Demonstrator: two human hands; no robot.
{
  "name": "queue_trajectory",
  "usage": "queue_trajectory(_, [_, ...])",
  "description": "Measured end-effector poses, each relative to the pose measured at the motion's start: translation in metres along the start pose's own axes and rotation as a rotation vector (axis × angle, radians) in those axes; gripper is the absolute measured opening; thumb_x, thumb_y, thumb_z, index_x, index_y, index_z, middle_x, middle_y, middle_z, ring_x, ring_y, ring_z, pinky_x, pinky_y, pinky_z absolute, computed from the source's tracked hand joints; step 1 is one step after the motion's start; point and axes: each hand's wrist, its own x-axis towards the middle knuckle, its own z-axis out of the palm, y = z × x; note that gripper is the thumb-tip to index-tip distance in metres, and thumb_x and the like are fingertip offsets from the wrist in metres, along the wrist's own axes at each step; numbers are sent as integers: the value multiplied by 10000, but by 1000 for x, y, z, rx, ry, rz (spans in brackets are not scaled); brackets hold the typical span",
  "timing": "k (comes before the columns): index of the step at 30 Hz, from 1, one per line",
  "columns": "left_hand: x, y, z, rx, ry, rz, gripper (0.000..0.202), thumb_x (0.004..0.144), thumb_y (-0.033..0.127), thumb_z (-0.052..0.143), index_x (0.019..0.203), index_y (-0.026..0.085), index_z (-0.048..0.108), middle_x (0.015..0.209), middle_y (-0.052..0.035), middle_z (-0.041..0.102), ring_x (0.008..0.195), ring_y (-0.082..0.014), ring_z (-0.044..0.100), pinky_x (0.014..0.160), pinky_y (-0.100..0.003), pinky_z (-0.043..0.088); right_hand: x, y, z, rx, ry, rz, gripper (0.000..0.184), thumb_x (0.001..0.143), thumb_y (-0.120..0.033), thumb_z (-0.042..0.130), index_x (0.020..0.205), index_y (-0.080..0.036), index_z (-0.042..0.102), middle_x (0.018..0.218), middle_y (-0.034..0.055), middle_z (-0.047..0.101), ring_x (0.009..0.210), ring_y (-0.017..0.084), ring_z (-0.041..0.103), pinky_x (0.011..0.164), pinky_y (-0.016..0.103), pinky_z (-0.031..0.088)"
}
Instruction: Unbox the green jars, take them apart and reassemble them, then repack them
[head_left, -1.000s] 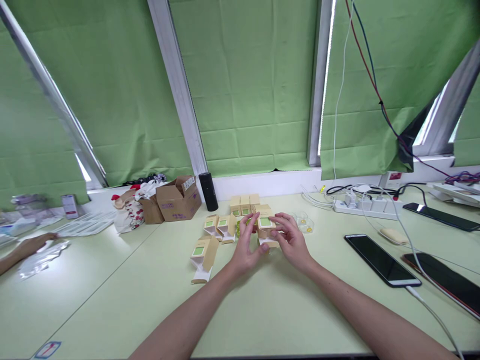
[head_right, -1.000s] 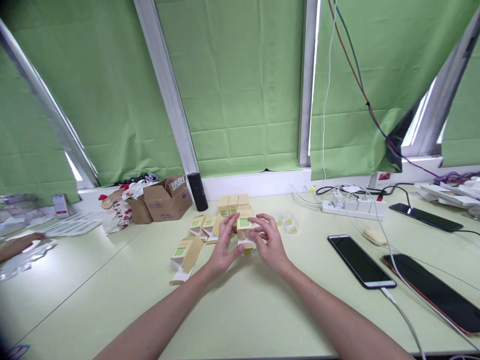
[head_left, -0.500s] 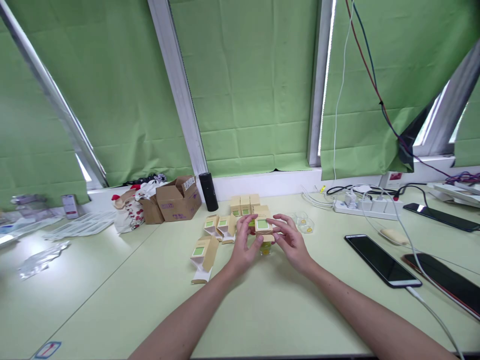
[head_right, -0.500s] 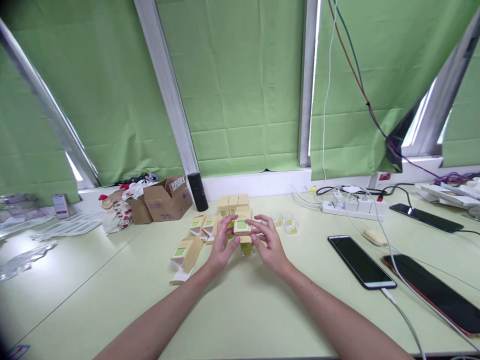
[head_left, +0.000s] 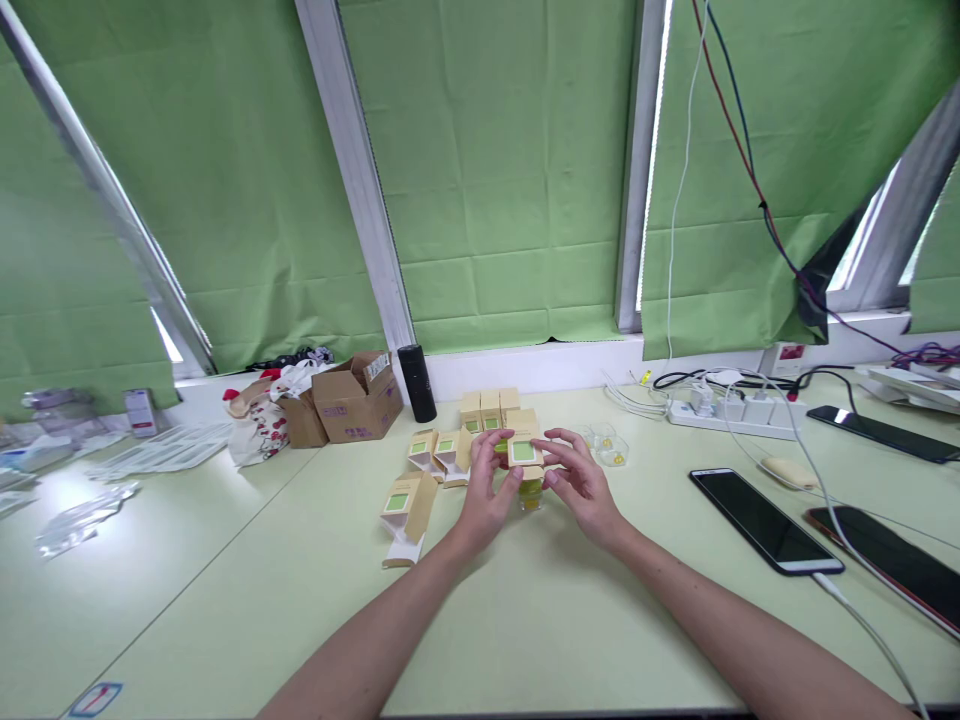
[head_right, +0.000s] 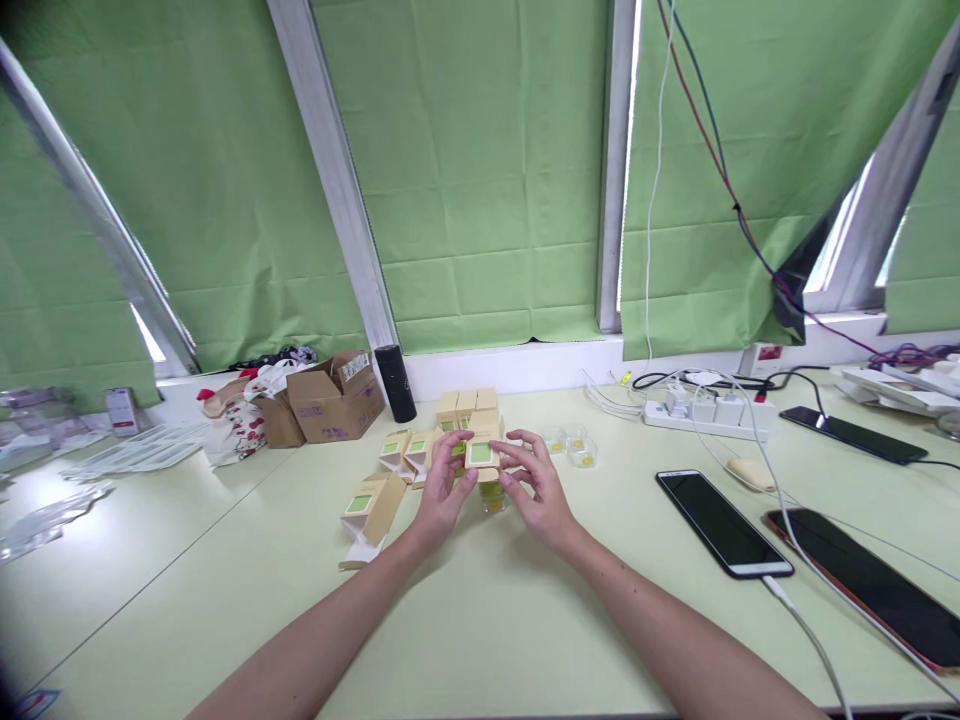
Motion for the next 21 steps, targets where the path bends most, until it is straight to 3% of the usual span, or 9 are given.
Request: queue_trajectory(21, [1,3,1,76,33,23,401,1005,491,582,1339,271,544,1407,-109,455,1286,-263,521,1043,-401,483,0,-1,3,-37,22,-8,380,946,-455,715,1308,-339,707,1412,99,437,975,179,661,861,382,642])
